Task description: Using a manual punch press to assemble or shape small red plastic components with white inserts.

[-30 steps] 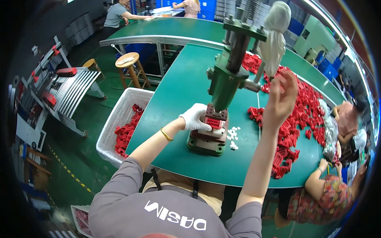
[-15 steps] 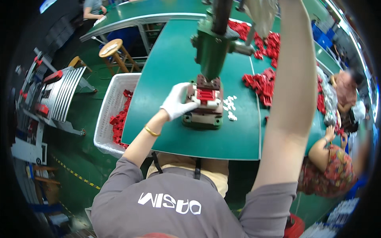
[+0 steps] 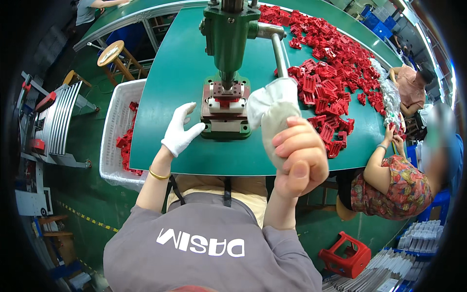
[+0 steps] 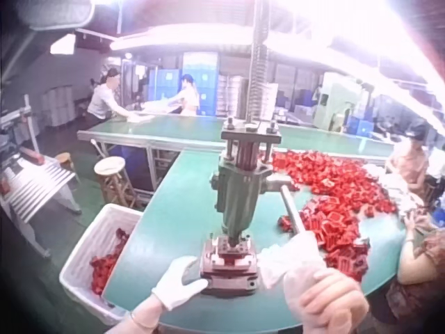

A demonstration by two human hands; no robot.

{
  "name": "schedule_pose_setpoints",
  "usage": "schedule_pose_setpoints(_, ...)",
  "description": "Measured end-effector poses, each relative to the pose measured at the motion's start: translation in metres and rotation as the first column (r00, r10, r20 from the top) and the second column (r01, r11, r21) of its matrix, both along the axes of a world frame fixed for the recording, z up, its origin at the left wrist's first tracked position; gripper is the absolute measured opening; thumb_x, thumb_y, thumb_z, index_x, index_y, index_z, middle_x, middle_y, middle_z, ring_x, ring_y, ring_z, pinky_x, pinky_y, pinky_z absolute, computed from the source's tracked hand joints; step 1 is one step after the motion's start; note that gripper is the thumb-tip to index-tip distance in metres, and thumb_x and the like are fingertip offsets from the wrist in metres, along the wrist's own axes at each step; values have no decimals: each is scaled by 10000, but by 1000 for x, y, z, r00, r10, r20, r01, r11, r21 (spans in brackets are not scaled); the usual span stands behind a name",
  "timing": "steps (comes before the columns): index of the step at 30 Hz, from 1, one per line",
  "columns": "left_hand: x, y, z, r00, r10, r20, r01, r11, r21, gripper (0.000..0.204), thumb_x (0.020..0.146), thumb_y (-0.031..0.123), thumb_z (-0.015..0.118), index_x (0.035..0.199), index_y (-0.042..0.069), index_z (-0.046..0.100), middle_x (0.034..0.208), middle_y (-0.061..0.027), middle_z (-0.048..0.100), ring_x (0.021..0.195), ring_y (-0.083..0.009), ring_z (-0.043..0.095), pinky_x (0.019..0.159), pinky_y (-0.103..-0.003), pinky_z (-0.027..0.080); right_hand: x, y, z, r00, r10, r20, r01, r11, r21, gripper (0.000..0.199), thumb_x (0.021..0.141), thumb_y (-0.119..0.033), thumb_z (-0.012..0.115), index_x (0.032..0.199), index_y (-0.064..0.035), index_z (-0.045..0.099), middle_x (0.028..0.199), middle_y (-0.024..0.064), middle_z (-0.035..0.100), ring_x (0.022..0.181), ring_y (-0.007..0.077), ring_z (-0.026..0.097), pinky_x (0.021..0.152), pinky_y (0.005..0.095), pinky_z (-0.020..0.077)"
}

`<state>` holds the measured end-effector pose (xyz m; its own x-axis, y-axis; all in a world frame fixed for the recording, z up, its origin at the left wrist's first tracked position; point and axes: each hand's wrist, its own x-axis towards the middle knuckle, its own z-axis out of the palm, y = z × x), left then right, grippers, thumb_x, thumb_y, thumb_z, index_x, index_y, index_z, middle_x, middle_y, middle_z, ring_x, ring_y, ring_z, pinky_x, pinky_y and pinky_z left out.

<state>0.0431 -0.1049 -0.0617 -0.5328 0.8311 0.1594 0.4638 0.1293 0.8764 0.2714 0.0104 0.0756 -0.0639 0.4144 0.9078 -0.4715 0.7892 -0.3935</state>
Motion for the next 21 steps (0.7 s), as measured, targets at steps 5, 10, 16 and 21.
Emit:
schedule_pose_setpoints(5, 3, 4, -2, 1000, -3, -9, 3, 999, 45, 680, 813, 294, 740, 1359, 14, 448, 1355, -178, 442, 1243, -302, 477, 1045, -394, 415, 1, 23, 42, 999, 38, -23, -38, 999, 13, 315, 938, -292, 483, 707, -79, 456, 698, 90, 559, 628, 214, 556, 810, 466, 473)
schedule_pose_setpoints(10, 8, 2, -11, 1000, -2, -25, 3, 999, 42, 677, 811, 290, 740, 1358, 16, 452, 1352, -176, 447, 1245, -299, 477, 1042, -388, 415, -8, 5, 1, 993, 102, -60, -96, 991, 95, 278, 916, -263, 526, 723, -75, 459, 709, 87, 586, 639, 226, 576, 809, 458, 476)
schedule_pose_setpoints(16, -4, 4, -5, 1000, 25, 1, -25, 999, 28, 682, 823, 240, 749, 1391, 45, 425, 1382, -139, 454, 1293, -271, 461, 1057, -419, 407, 3, 11, 10, 998, 51, 43, -55, 993, 108, 337, 941, -369, 564, 770, -89, 487, 744, 73, 601, 671, 222, 593, 790, 438, 472)
schedule_pose_setpoints(21, -12, 15, 3, 995, 17, -100, -14, 999, 37, 708, 816, 264, 751, 1398, 41, 415, 1395, -149, 441, 1304, -281, 449, 1065, -428, 399, -23, 99, 140, 993, -36, 116, 14, 983, 182, 339, 966, -277, 499, 1072, 33, 586, 861, 123, 631, 818, 238, 637, 758, 402, 514)
